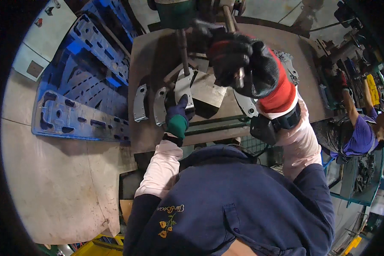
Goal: Operator uses a drill press to process metal components on a fabrication floor.
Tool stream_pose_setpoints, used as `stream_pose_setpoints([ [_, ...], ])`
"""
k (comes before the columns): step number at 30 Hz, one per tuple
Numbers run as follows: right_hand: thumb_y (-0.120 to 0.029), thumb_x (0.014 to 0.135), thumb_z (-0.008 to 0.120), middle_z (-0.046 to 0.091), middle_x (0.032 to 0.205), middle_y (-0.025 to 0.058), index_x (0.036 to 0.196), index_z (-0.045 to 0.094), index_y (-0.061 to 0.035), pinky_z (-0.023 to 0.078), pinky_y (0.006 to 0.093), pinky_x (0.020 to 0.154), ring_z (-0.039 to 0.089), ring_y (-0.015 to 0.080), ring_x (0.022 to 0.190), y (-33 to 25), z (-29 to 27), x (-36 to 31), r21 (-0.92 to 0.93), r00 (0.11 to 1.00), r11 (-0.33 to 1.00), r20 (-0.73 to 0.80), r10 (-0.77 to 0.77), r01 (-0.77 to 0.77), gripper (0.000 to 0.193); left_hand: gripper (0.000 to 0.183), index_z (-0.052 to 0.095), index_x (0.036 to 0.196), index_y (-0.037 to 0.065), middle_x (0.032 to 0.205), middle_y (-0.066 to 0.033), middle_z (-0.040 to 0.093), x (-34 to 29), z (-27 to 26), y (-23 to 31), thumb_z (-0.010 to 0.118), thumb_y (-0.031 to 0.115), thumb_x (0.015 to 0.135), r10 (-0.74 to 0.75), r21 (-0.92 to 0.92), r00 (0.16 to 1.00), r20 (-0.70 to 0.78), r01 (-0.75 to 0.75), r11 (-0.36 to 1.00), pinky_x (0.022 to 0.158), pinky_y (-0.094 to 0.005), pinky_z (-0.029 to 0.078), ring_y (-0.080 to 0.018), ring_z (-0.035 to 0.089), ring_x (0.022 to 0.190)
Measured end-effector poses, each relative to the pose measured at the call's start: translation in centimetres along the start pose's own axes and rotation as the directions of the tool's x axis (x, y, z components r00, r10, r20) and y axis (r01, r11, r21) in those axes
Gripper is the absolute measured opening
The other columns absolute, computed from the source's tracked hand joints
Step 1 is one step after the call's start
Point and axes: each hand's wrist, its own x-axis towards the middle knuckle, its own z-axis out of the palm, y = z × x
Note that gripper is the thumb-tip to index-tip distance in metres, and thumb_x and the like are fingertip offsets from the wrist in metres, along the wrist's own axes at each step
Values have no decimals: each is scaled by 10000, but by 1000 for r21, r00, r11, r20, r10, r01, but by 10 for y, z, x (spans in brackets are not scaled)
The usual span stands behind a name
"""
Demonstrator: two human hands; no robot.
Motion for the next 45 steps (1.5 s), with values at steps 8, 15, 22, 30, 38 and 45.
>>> stream_pose_setpoints([
  [8,-199,937,349,370,580,-44,990,498,19,244,150,347,297,17,427,19,-1,-4,-85,813,980,-573,101,-182,269,483,444,1220,152,1019,-123,549,-20,9,12,661,239,798,23,-77,1000,-12,-24,997,617,-345,539,-249,607,764],
  [15,-260,945,369,452,615,-24,1012,529,-58,236,149,352,330,19,418,36,-19,-7,-609,748,730,-630,-209,-309,266,634,303,1324,256,1117,-96,497,-29,8,6,650,172,800,274,72,959,76,-279,958,675,-409,522,-275,588,820],
  [22,-292,939,384,497,626,-8,934,595,-17,290,173,387,401,24,455,44,-47,-10,-591,633,742,-714,-300,-315,346,639,329,1313,276,1116,-70,504,-26,19,15,669,149,787,56,-57,991,-123,-63,996,628,-407,535,-245,587,810],
  [30,-296,881,527,540,569,31,776,547,-29,311,242,368,419,73,399,53,-80,-12,-722,553,667,-637,-537,-183,288,630,348,1301,294,1034,-61,547,-8,5,5,676,154,782,4,-57,999,-50,-7,998,509,-334,506,-216,589,690],
  [38,-242,863,551,524,618,1,876,568,2,374,255,510,429,72,557,50,-111,-17,-876,561,387,-482,-672,-289,245,642,485,1225,45,1123,-159,579,-11,-5,8,649,453,757,335,626,939,83,-311,715,822,-359,474,-273,597,947],
  [45,-213,858,547,564,654,41,954,575,-14,416,272,537,494,87,579,43,-117,-13,-915,568,215,-383,-728,-342,223,509,467,1271,197,1120,-178,571,8,-24,-8,620,339,807,235,812,969,-71,-81,578,821,-346,450,-303,592,904],
])
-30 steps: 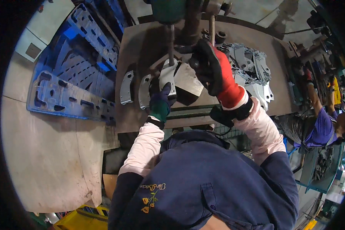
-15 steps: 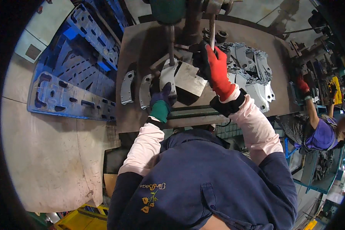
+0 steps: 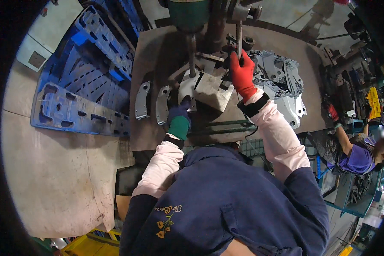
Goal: Operator uses a drill press to process metal components on a fabrication floor.
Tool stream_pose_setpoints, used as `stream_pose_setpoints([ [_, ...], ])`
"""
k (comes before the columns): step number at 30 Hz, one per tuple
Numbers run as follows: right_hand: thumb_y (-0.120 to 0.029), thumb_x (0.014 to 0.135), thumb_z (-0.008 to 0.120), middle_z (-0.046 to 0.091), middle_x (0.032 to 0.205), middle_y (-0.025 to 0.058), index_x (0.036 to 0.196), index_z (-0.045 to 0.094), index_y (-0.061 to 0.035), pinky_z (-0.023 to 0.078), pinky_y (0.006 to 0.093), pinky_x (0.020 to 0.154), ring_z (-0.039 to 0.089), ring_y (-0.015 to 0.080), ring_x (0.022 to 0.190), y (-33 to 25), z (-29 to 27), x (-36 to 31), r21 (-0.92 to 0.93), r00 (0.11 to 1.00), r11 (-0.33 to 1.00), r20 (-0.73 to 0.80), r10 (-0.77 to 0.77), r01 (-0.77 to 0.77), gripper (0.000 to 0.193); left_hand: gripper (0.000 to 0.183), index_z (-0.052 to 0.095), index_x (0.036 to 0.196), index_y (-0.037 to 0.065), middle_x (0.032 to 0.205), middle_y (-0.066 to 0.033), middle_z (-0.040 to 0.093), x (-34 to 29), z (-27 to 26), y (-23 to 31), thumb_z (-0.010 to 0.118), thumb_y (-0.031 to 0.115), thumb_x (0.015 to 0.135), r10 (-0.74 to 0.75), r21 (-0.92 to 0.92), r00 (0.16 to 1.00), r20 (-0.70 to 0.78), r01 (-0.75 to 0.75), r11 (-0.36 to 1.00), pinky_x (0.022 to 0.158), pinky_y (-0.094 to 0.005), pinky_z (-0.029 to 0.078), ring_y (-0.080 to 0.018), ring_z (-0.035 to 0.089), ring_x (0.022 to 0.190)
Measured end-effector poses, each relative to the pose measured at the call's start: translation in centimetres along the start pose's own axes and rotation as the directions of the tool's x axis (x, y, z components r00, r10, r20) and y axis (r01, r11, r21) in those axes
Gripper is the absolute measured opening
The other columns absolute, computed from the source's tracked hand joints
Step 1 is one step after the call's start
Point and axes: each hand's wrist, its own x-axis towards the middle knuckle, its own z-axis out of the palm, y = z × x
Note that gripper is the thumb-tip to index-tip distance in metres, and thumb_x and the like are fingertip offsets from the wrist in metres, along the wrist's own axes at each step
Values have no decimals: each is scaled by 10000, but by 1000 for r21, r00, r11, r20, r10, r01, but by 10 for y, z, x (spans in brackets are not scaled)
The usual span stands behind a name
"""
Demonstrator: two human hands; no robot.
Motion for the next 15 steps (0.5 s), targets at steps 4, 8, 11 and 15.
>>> stream_pose_setpoints([
  [4,-192,854,551,587,683,92,1009,569,-27,437,287,556,526,119,588,28,-4,17,-90,994,990,11,-108,108,227,526,467,1268,229,993,-156,612,10,12,-8,658,267,779,-45,-322,995,86,71,944,744,-373,478,-283,604,823],
  [8,-172,844,568,603,732,121,1023,569,-27,456,298,589,572,171,617,34,-5,23,-164,970,958,-15,-241,235,230,559,469,1265,215,1005,-142,592,3,11,-15,675,133,752,241,-291,968,69,-212,933,729,-392,492,-289,602,787],
  [11,-143,833,572,621,795,138,1023,570,-29,470,317,616,616,233,674,51,-9,31,-209,940,920,-4,-341,332,221,636,460,1275,220,1161,-148,514,-11,0,5,725,162,700,314,-510,939,143,-202,836,762,-394,495,-311,598,836],
  [15,-158,803,600,619,831,156,1047,555,-43,479,337,624,617,308,714,48,-7,34,-322,923,874,4,-384,365,274,681,467,1263,212,1365,-152,323,-5,5,-15,762,156,652,409,-309,912,23,-383,871,783,-362,498,-309,547,999],
])
